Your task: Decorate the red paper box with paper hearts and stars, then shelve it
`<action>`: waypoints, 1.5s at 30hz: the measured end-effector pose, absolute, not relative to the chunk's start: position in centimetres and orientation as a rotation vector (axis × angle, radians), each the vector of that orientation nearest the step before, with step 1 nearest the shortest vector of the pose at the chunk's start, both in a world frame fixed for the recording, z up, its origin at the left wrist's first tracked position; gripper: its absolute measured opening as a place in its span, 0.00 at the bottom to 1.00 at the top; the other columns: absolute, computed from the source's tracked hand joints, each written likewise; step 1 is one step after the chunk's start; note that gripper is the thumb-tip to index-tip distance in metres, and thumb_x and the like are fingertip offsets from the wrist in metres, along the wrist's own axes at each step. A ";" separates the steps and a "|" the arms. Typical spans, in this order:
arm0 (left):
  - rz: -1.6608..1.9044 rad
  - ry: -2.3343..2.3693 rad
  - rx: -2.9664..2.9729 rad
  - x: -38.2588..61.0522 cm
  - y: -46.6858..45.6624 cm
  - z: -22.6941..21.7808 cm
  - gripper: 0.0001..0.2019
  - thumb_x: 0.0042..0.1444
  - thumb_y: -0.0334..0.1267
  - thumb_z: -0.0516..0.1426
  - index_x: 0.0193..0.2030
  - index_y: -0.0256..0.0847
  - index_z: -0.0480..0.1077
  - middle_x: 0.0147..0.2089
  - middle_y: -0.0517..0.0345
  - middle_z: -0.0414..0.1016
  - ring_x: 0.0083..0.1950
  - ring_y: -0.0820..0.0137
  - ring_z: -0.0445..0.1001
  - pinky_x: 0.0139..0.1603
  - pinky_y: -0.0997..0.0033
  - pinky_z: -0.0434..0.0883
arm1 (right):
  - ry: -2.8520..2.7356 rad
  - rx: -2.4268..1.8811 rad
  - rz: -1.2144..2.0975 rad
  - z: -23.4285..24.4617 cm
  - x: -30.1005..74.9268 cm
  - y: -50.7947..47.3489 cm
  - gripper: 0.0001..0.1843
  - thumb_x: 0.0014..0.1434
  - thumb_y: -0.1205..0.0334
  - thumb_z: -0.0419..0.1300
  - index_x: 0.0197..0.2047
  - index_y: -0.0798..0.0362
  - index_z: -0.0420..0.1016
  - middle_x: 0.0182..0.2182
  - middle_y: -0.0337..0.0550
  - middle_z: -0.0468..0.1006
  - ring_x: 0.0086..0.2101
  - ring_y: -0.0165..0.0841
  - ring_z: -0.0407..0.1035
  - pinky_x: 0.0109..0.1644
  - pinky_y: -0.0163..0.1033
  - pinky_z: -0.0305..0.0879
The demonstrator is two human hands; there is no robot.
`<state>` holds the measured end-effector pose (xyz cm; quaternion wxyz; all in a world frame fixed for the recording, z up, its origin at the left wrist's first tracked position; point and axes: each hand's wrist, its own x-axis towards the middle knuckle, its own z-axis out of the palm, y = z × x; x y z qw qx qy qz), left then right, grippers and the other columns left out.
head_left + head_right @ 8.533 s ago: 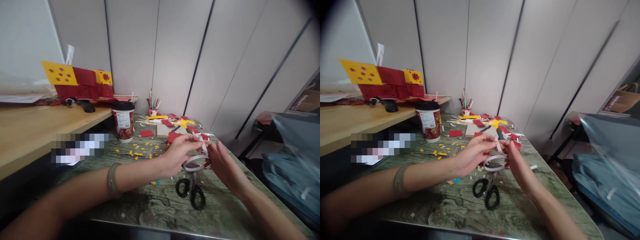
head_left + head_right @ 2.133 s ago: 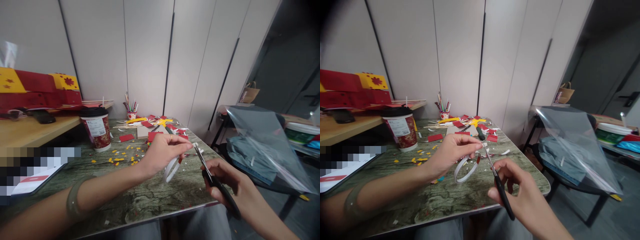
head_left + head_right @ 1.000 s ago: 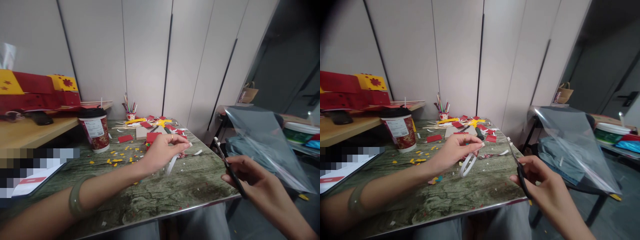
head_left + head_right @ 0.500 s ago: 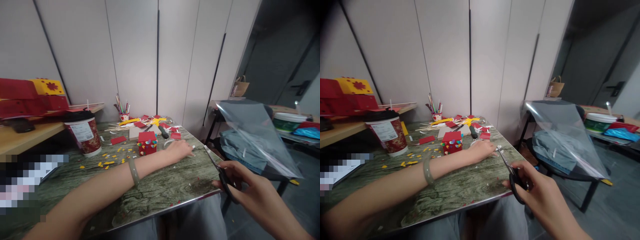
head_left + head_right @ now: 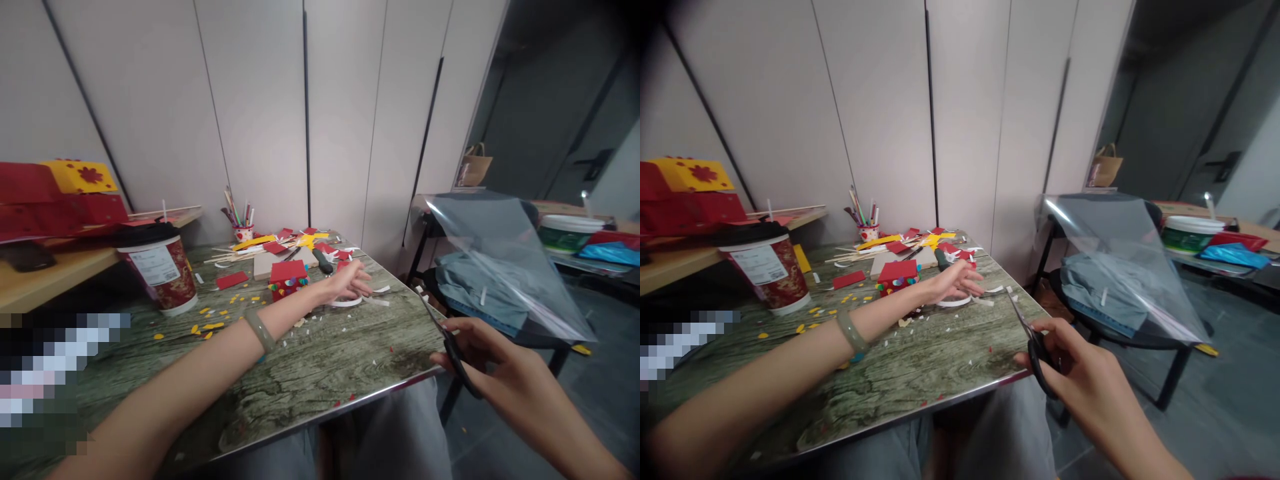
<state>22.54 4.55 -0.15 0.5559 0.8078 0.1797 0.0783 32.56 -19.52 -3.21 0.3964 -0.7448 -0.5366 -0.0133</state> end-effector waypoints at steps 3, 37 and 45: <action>0.314 0.479 1.923 23.3 4.3 -0.6 0.22 0.53 0.33 0.48 0.56 0.28 0.56 0.46 0.39 0.73 0.36 0.72 0.73 0.33 0.75 0.67 | -1.356 -1.885 -0.037 -3.3 32.7 -19.5 0.19 0.51 0.47 0.60 0.42 0.49 0.64 0.25 0.37 0.69 0.27 0.32 0.64 0.28 0.31 0.59; 0.520 0.595 2.394 27.2 2.5 0.0 0.22 0.48 0.24 0.49 0.52 0.28 0.67 0.54 0.41 0.69 0.55 0.61 0.66 0.54 0.64 0.62 | -1.439 -1.845 -0.048 -4.3 32.7 -18.8 0.16 0.54 0.49 0.57 0.41 0.49 0.64 0.20 0.33 0.63 0.21 0.28 0.60 0.24 0.31 0.56; 0.317 0.107 2.209 20.8 1.1 3.6 0.16 0.53 0.44 0.54 0.38 0.33 0.74 0.39 0.50 0.76 0.38 0.74 0.71 0.38 0.76 0.65 | -1.516 -1.885 -0.094 -3.6 32.0 -18.5 0.14 0.54 0.52 0.59 0.42 0.48 0.65 0.22 0.32 0.65 0.21 0.28 0.62 0.24 0.30 0.57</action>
